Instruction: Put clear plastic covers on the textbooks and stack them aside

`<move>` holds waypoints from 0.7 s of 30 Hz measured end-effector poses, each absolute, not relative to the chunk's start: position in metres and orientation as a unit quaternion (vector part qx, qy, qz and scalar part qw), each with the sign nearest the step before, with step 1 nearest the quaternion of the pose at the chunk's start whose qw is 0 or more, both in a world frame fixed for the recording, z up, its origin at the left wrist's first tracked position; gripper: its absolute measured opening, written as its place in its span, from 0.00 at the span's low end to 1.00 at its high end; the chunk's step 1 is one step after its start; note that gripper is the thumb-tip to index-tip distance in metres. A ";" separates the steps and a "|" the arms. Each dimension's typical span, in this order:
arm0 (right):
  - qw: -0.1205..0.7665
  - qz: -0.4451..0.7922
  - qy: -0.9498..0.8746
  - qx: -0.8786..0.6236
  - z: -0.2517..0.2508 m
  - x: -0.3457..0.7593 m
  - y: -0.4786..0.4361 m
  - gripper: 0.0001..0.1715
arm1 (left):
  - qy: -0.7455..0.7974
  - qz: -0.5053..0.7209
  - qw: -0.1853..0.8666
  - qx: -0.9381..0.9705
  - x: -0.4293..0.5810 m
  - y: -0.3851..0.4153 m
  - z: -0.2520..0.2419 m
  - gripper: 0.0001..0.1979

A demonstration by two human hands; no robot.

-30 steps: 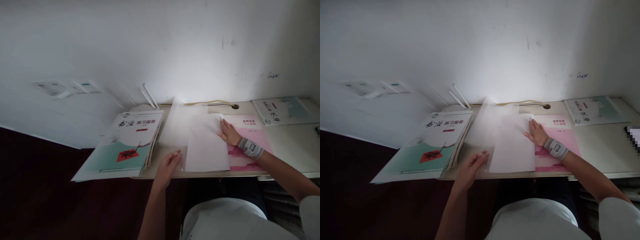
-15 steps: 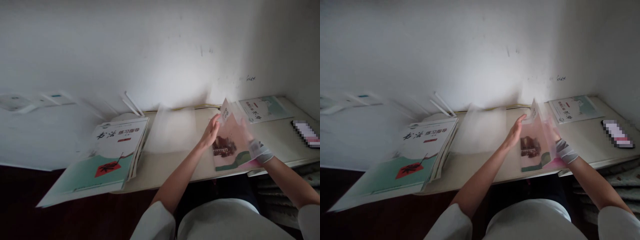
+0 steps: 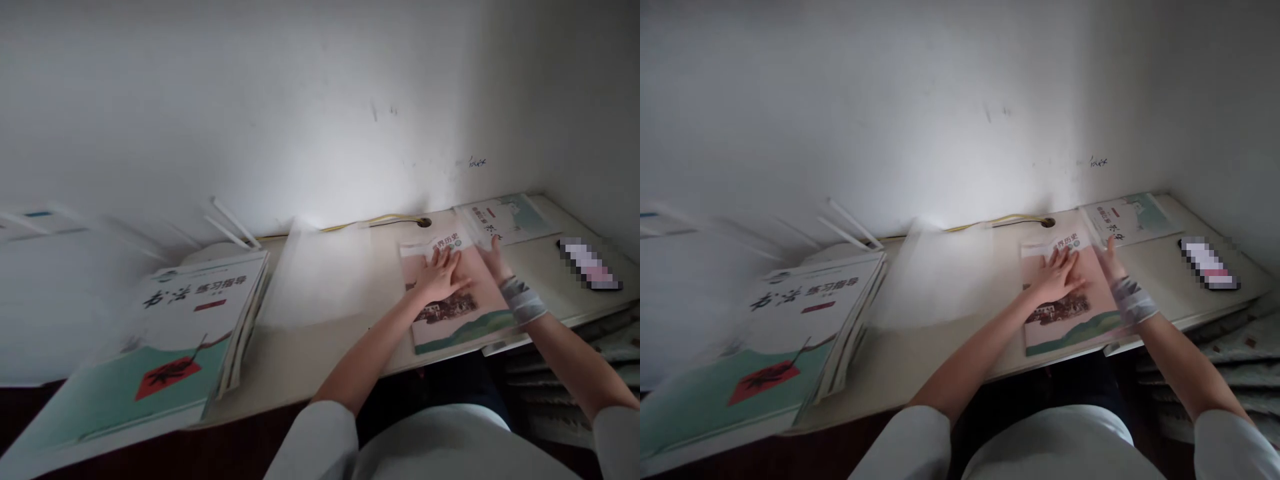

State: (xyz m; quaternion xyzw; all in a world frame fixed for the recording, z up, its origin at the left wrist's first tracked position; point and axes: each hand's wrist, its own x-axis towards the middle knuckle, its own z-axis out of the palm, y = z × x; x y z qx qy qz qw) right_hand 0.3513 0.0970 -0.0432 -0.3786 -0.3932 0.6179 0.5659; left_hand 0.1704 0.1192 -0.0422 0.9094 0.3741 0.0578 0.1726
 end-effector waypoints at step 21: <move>0.008 -0.002 -0.666 -0.746 -0.058 0.365 0.074 0.40 | 0.530 -0.093 0.072 0.840 0.111 0.127 -0.020 0.29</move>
